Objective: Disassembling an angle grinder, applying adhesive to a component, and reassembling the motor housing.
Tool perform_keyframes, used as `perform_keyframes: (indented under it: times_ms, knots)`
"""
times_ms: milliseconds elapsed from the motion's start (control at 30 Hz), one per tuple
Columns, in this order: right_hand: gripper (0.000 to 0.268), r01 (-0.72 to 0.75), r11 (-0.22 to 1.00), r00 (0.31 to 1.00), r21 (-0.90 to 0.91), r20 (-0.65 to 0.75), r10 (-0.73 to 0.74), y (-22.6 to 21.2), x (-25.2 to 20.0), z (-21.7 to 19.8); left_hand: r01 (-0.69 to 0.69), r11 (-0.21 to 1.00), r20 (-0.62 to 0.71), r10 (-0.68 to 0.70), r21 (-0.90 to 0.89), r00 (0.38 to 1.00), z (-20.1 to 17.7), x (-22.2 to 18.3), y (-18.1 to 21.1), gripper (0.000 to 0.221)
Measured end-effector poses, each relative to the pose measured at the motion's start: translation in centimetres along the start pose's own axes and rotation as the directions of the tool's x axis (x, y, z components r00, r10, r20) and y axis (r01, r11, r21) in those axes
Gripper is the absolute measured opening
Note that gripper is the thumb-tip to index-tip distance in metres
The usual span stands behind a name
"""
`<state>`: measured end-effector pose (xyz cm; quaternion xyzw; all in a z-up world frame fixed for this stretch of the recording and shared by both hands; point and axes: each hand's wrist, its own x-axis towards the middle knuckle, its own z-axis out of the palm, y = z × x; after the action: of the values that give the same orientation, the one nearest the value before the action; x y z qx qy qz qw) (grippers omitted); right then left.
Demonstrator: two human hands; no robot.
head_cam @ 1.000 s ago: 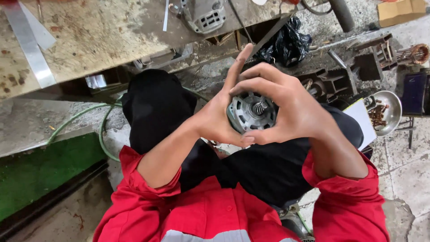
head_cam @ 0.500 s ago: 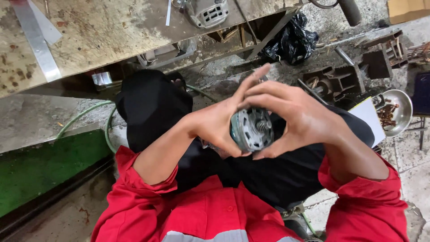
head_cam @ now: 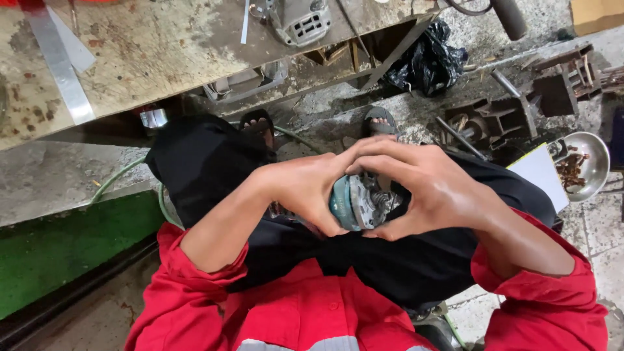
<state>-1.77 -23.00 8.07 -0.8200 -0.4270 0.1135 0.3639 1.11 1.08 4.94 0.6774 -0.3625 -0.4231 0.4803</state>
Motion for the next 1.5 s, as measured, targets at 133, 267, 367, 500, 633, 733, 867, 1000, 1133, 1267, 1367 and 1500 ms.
perform_keyframes:
  times_ms: [133, 267, 367, 500, 633, 733, 867, 1000, 1133, 1267, 1367, 1500]
  knots:
    - [0.082, -0.089, 0.993, 0.995, 0.082, -0.029, 0.092, 0.2, -0.9, -0.8, -0.017, 0.997, 0.068, 0.012, 0.073, 0.998, -0.6, -0.1, 0.1, 0.123]
    - [0.087, -0.145, 0.988, 0.986, -0.053, -0.095, 0.139, 0.5, -2.6, -2.2, -0.156, 0.986, -0.014, 0.157, 0.063, 0.987, -1.3, 0.2, -0.5, 0.123]
    - [0.085, -0.288, 0.949, 0.941, -0.127, -0.224, 0.255, 0.2, -4.6, -5.0, -0.011, 0.995, -0.089, 0.020, 0.102, 0.996, -2.3, -0.7, 1.1, 0.128]
    - [0.097, 0.055, 0.972, 0.896, 0.227, -0.440, 0.052, 3.9, -7.6, -5.3, -0.290, 0.956, -0.140, 0.295, 0.049, 0.945, -2.4, -1.5, -1.1, 0.126]
    - [0.085, 0.185, 0.876, 0.844, 0.445, -0.528, 0.090, 6.0, -7.6, -5.1, -0.404, 0.911, -0.330, 0.406, 0.079, 0.852, -2.2, -1.7, -1.6, 0.118]
    - [0.087, 0.277, 0.778, 0.783, 0.563, -0.602, 0.157, 6.4, -6.1, -4.1, -0.484, 0.860, -0.469, 0.498, 0.161, 0.729, -1.4, -1.5, -2.2, 0.115]
    - [0.096, 0.234, 0.738, 0.668, 0.633, -0.656, 0.350, 5.8, -4.2, -3.2, -0.545, 0.795, -0.574, 0.585, 0.267, 0.573, -0.6, -0.9, -2.6, 0.110]
    - [0.094, 0.347, 0.661, 0.682, 0.666, -0.662, 0.310, 6.9, -4.0, -2.5, -0.550, 0.725, -0.552, 0.681, 0.415, 0.481, 0.1, -0.3, -3.9, 0.111]
    - [0.095, 0.239, 0.680, 0.682, 0.693, -0.618, 0.390, 5.9, -3.0, -2.5, -0.556, 0.710, -0.522, 0.699, 0.432, 0.489, 0.5, -0.8, -3.7, 0.093]
    - [0.079, 0.259, 0.726, 0.726, 0.637, -0.624, 0.289, 5.4, -2.0, -2.1, -0.551, 0.580, -0.467, 0.813, 0.600, 0.347, 0.6, -0.9, -3.7, 0.088]
    - [0.078, 0.223, 0.665, 0.707, 0.713, -0.588, 0.393, 6.1, -3.0, -1.6, -0.439, 0.593, -0.502, 0.805, 0.675, 0.316, 1.4, -1.8, -3.1, 0.044]
    - [0.070, 0.162, 0.565, 0.710, 0.809, -0.493, 0.502, 4.7, -2.0, -1.6, -0.465, 0.707, -0.594, 0.704, 0.534, 0.389, 1.0, -2.8, -0.7, 0.064]
